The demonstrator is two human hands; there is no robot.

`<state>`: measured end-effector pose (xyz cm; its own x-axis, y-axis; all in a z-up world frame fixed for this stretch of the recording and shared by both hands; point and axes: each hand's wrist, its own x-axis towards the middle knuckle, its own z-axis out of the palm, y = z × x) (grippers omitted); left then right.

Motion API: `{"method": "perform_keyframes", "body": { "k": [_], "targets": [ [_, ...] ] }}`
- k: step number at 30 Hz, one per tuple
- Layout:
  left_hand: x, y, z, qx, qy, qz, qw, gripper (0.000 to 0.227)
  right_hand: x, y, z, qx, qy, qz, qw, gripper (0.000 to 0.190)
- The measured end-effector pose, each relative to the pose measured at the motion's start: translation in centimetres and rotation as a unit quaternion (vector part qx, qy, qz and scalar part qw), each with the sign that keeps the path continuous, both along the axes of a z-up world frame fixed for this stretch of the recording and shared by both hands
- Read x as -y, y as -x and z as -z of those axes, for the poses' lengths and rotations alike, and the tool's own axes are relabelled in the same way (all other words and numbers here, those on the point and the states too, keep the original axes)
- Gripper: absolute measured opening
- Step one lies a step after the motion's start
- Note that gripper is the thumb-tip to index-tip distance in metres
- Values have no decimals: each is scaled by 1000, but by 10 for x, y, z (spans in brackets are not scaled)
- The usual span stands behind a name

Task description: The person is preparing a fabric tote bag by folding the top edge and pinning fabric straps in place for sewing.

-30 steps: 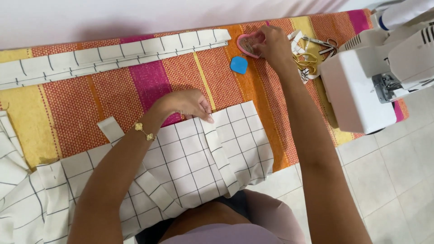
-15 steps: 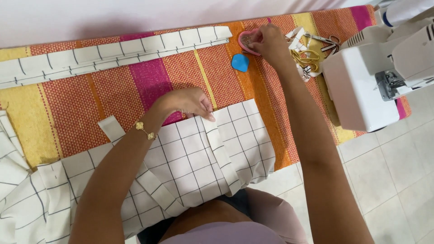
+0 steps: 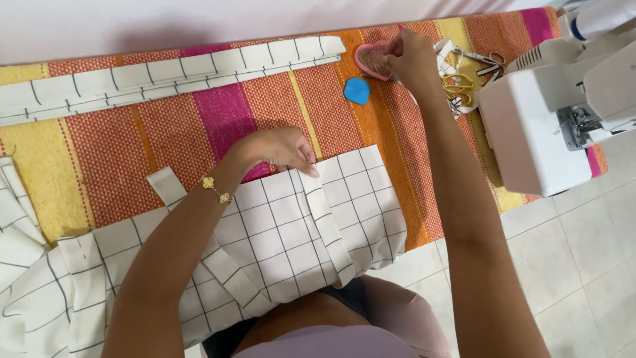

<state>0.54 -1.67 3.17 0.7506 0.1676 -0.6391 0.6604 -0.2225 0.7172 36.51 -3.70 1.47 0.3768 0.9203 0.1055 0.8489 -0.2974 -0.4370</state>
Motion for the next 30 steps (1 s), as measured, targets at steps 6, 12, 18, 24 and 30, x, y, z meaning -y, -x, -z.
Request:
{"method": "perform_keyframes", "body": {
  "k": [6, 12, 18, 24, 30],
  "targets": [
    [0, 1, -2, -1, -9, 5, 1000, 38, 4, -6, 4, -18, -78, -52, 995, 22],
    [-2, 1, 4, 6, 4, 7, 1000, 30, 14, -1, -4, -45, -91, -44, 994, 16],
    [2, 1, -3, -5, -6, 1, 1000, 33, 22, 5, -9, -73, -123, -59, 988, 12],
    [1, 0, -3, -6, 1, -2, 1000, 34, 30, 12, -19, -100, -146, -74, 981, 11],
    [3, 0, -5, -16, -7, 0, 1000, 42, 72, 92, -64, -166, -153, -68, 972, 15]
  ]
}}
